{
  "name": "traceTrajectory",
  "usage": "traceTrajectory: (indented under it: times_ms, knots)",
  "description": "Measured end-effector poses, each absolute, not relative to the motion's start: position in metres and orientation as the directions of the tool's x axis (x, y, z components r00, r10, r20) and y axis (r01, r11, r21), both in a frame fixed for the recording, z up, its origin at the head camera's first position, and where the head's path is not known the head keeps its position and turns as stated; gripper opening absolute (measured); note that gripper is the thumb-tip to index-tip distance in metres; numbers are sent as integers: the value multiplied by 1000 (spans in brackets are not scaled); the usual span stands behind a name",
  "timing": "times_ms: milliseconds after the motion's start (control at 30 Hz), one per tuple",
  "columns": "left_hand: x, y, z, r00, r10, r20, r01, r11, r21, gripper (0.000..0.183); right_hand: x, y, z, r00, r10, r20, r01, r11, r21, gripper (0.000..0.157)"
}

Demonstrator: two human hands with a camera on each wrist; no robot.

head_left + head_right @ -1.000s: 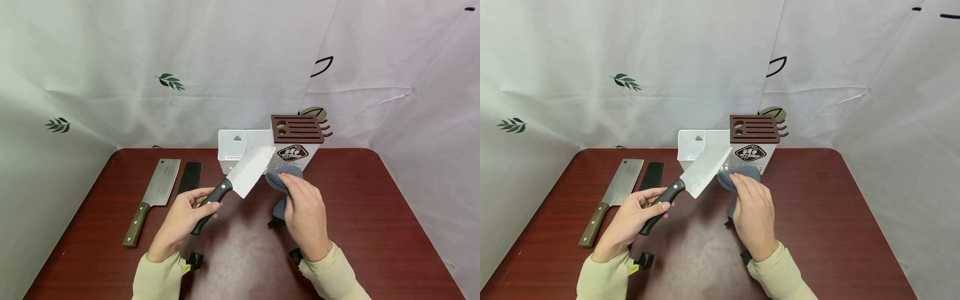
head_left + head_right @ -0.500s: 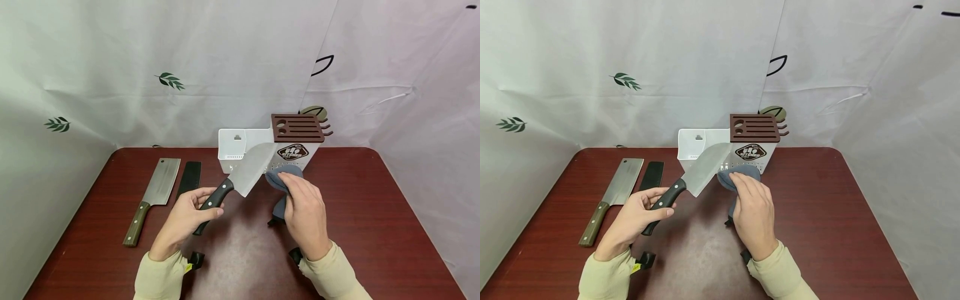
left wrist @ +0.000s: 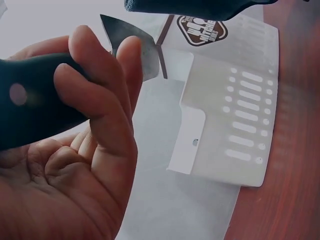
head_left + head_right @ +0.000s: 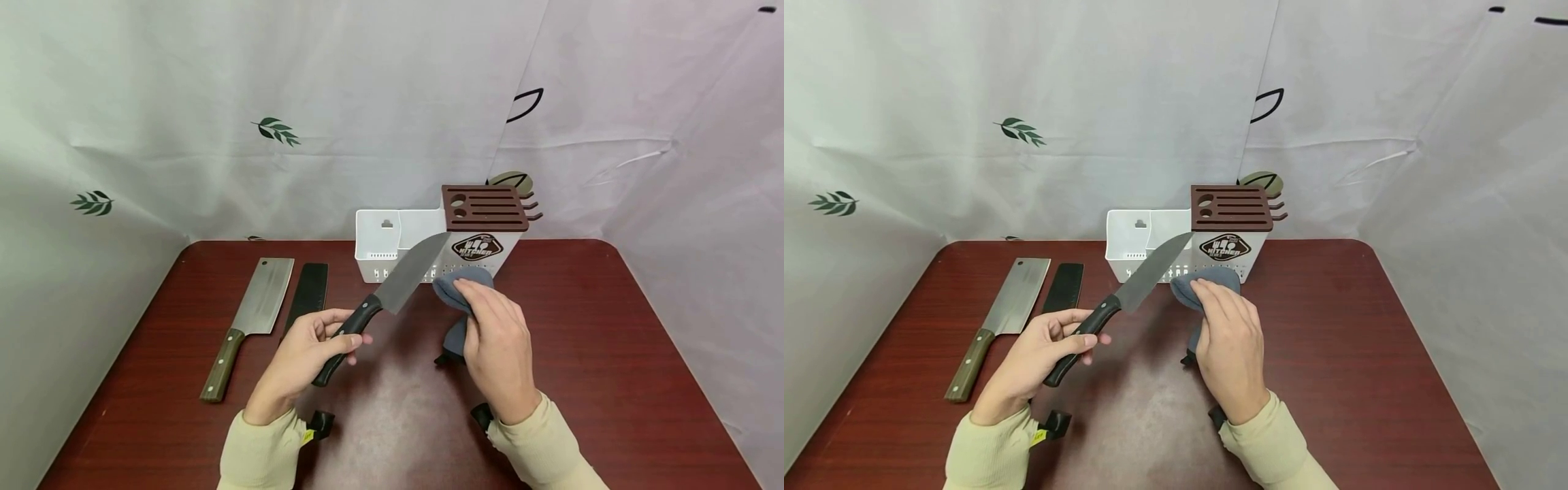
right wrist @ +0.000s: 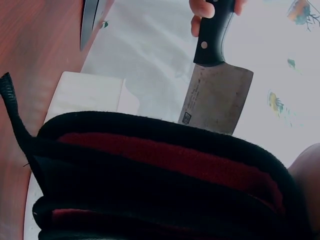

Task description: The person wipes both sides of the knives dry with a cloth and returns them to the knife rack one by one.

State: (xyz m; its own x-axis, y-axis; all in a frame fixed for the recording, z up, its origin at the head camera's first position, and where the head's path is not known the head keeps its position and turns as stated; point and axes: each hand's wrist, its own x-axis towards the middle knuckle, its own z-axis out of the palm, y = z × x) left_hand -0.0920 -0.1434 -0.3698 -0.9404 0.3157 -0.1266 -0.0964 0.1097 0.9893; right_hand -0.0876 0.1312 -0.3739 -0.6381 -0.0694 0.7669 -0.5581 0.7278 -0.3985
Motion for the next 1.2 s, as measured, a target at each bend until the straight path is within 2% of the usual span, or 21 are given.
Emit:
traceTrajectory:
  times_ms: [333, 1033, 1200]
  knots:
    - [-93, -144, -371, -909, 401, -114, -68, 129, 989, 34, -88, 131, -373, -633, -63, 772, -561, 724, -401, 45]
    - [-92, -149, -369, -829, 529, -181, -201, 21, 979, 37, -88, 129, -372, -596, -35, 802, -590, 697, -408, 40]
    - [-92, -149, -370, -805, 555, -211, -224, 46, 974, 38, -88, 129, -373, -599, -34, 800, -588, 697, -411, 41]
